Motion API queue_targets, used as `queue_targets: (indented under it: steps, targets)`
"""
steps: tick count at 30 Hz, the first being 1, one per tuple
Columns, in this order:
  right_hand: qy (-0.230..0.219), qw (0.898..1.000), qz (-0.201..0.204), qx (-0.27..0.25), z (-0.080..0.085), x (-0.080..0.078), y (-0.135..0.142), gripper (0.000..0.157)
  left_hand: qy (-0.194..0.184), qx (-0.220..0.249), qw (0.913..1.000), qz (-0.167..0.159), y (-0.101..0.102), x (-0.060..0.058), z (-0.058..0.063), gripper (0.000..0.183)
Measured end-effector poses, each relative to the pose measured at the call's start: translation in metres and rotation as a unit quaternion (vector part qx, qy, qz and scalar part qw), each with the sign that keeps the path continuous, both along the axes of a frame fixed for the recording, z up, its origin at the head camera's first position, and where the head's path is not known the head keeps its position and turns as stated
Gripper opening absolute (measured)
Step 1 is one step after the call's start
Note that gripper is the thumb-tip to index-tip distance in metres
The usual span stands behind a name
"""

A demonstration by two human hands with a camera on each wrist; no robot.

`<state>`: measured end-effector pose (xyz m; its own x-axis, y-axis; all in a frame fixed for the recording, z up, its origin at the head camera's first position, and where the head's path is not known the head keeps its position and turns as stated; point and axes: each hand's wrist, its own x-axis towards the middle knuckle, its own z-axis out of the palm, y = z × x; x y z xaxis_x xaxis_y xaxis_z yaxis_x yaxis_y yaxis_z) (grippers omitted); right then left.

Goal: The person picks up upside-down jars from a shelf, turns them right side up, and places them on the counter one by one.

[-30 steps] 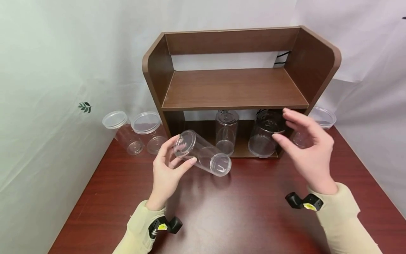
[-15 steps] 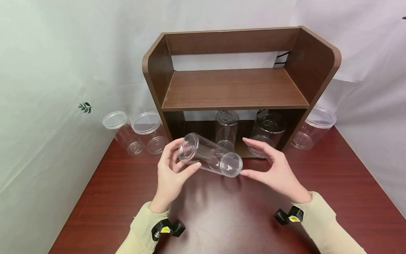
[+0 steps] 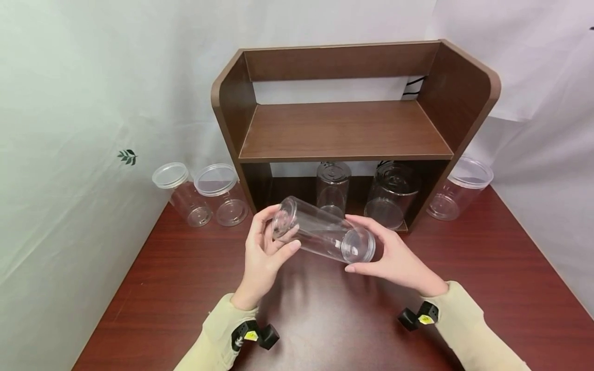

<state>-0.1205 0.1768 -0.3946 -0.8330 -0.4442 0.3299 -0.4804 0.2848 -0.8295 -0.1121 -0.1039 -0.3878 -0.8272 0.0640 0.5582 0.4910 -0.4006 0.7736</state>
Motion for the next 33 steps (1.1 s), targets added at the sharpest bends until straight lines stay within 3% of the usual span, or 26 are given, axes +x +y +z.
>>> queue_targets:
  steps: [10,17,21,24,33]
  targets:
    - [0.024,0.999,-0.019,0.009,0.003,0.000,0.003,0.081,-0.011,-0.028,0.9996,0.002,-0.007,-0.004,-0.005,0.078]
    - [0.010,1.000,-0.029,-0.004,0.007,0.003,0.005,0.080,-0.006,-0.070,0.9973,0.019,-0.020,-0.008,-0.005,0.078]
    - [0.010,0.999,-0.030,-0.018,0.010,0.004,0.007,0.081,0.017,-0.066,0.9965,0.048,-0.032,-0.013,0.002,0.083]
    - [0.004,0.999,-0.033,-0.032,0.012,0.005,0.009,0.081,0.028,-0.058,0.9951,0.075,-0.039,-0.017,0.010,0.075]
    - [-0.007,0.998,-0.032,-0.056,0.014,0.006,0.012,0.086,0.022,-0.024,0.9920,0.122,-0.054,-0.019,0.032,0.064]
